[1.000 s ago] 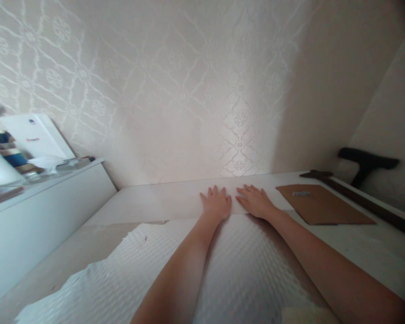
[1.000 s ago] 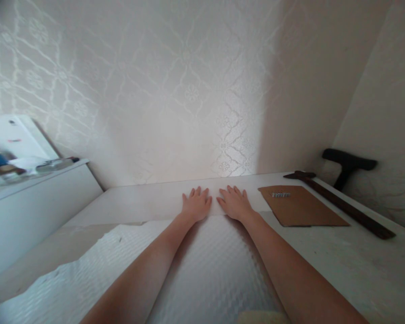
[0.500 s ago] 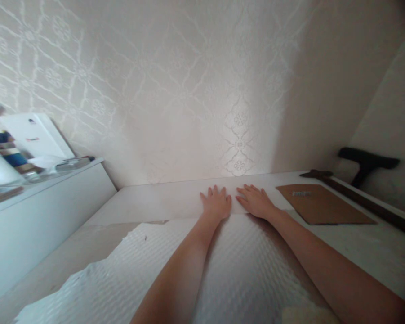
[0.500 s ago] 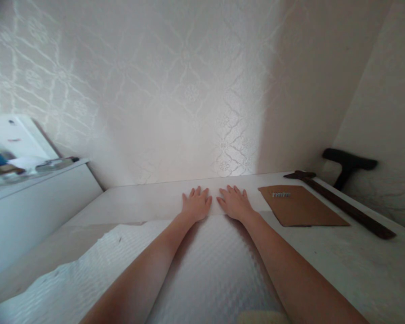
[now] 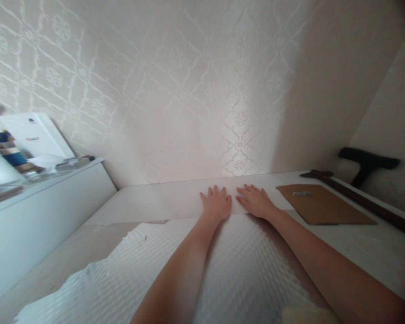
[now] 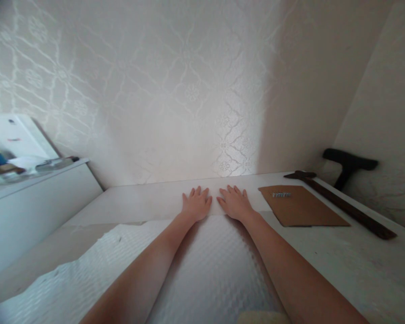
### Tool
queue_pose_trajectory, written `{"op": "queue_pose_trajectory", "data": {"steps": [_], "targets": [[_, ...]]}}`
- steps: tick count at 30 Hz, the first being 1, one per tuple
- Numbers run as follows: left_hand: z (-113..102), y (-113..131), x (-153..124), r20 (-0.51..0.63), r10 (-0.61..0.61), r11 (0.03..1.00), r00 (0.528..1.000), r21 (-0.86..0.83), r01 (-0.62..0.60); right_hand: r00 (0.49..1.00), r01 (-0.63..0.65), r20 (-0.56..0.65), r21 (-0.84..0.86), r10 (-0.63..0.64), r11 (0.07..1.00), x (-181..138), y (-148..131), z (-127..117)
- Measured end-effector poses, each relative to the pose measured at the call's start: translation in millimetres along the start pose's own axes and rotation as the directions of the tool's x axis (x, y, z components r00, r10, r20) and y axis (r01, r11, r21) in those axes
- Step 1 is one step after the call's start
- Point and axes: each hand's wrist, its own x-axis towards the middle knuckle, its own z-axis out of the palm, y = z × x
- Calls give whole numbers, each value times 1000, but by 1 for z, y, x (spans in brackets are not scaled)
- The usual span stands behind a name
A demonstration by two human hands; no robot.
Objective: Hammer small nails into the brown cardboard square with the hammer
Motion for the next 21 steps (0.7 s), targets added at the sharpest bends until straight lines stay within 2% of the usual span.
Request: {"op": "queue_pose_trajectory", "data": {"steps": [21], "targets": [[2, 0, 0, -17, -4, 1000, 1000, -1, 4, 1000, -7, 9, 7, 7, 1000, -1, -1, -2]]}}
